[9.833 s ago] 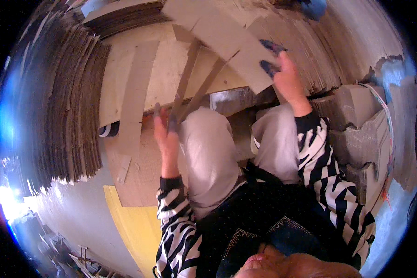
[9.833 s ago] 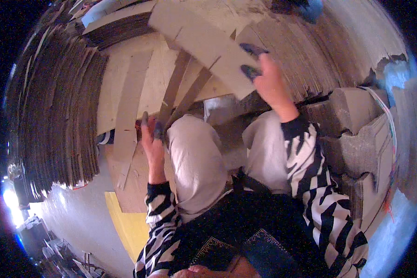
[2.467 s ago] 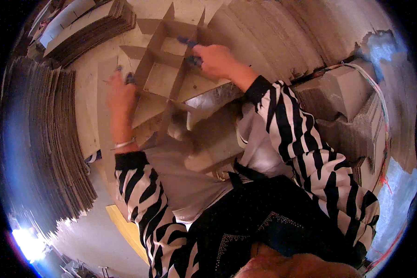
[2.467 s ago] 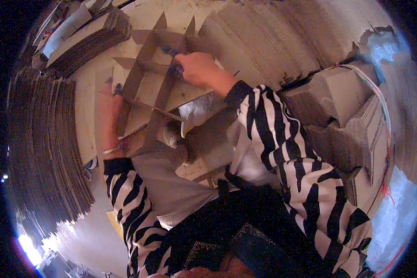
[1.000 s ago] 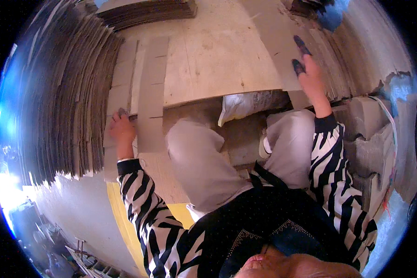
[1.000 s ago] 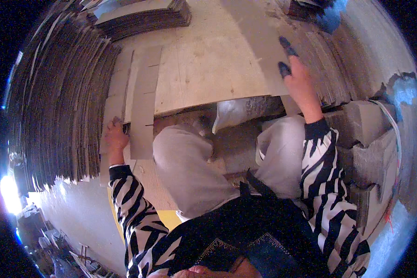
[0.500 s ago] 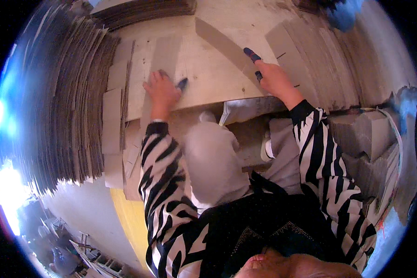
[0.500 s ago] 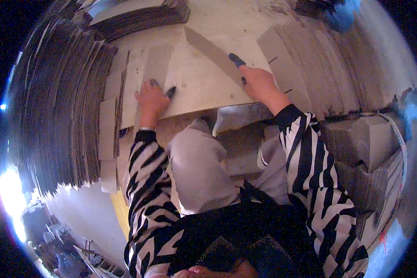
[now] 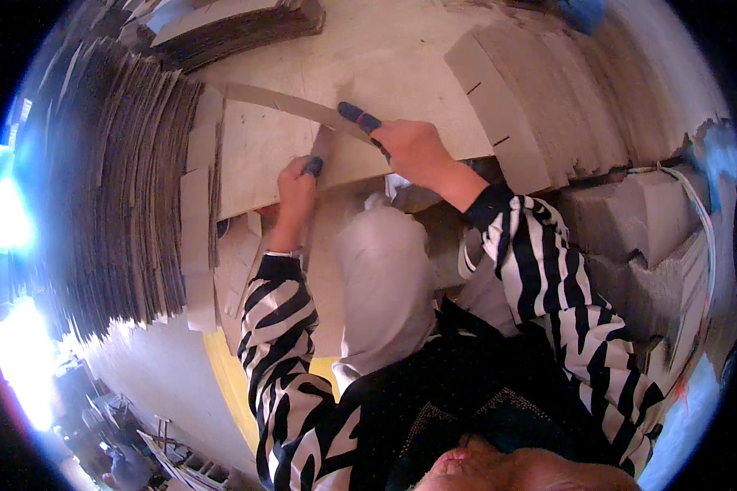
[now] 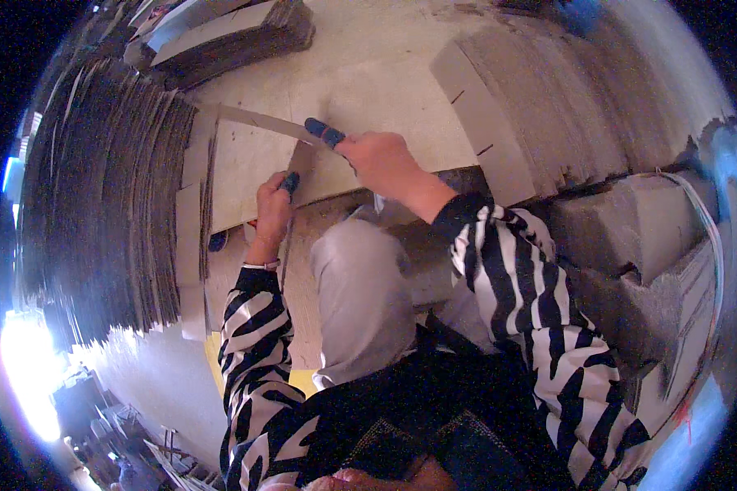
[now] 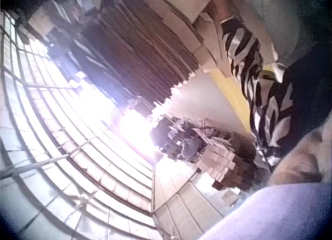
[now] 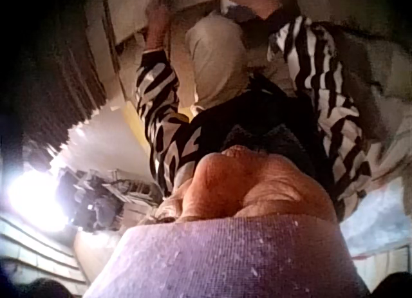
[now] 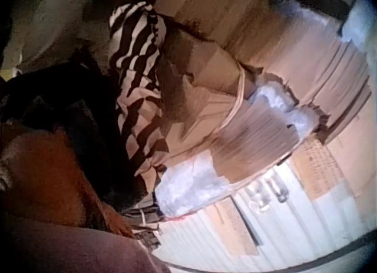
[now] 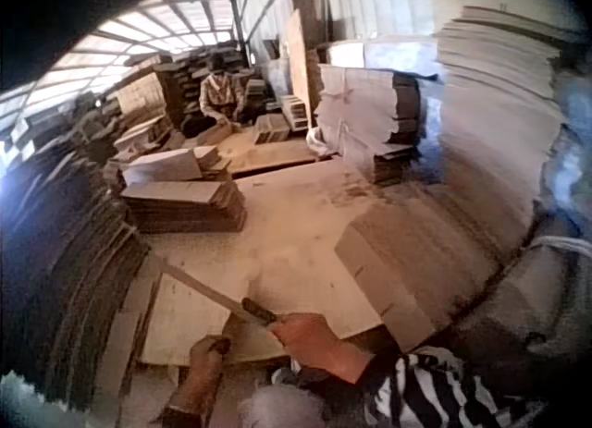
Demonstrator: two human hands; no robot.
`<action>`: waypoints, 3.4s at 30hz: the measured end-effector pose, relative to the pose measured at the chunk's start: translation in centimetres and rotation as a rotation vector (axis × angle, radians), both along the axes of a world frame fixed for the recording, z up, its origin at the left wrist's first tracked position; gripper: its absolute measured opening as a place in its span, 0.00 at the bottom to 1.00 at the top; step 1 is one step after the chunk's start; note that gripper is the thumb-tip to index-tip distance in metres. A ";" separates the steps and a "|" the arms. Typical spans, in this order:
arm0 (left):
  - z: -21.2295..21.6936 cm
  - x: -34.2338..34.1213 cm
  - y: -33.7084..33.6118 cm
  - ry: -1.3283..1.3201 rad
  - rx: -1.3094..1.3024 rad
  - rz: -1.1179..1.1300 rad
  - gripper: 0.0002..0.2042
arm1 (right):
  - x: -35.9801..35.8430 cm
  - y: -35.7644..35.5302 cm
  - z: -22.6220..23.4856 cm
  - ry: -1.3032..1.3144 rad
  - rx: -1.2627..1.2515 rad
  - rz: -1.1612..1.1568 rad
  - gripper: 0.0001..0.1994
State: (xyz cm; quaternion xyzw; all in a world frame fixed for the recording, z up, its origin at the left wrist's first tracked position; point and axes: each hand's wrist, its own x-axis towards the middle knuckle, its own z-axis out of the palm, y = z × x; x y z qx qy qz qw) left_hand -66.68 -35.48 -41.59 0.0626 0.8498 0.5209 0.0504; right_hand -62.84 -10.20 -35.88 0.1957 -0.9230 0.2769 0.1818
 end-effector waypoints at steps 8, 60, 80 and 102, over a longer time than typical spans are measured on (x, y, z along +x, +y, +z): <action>1.9 -0.3 2.4 -0.003 0.103 0.002 0.10 | -1.3 0.7 -1.2 -0.017 0.228 -0.032 0.13; 3.2 -45.3 10.6 -0.523 0.935 0.398 0.22 | -9.4 7.5 -3.4 -0.514 0.308 -0.415 0.16; -1.4 -39.9 1.2 -0.434 1.253 0.339 0.26 | -8.9 5.4 -3.1 -0.541 0.326 -0.447 0.16; 4.5 -1.1 -19.3 -0.578 0.459 0.429 0.21 | -6.9 6.4 -1.9 -0.387 0.235 -0.418 0.18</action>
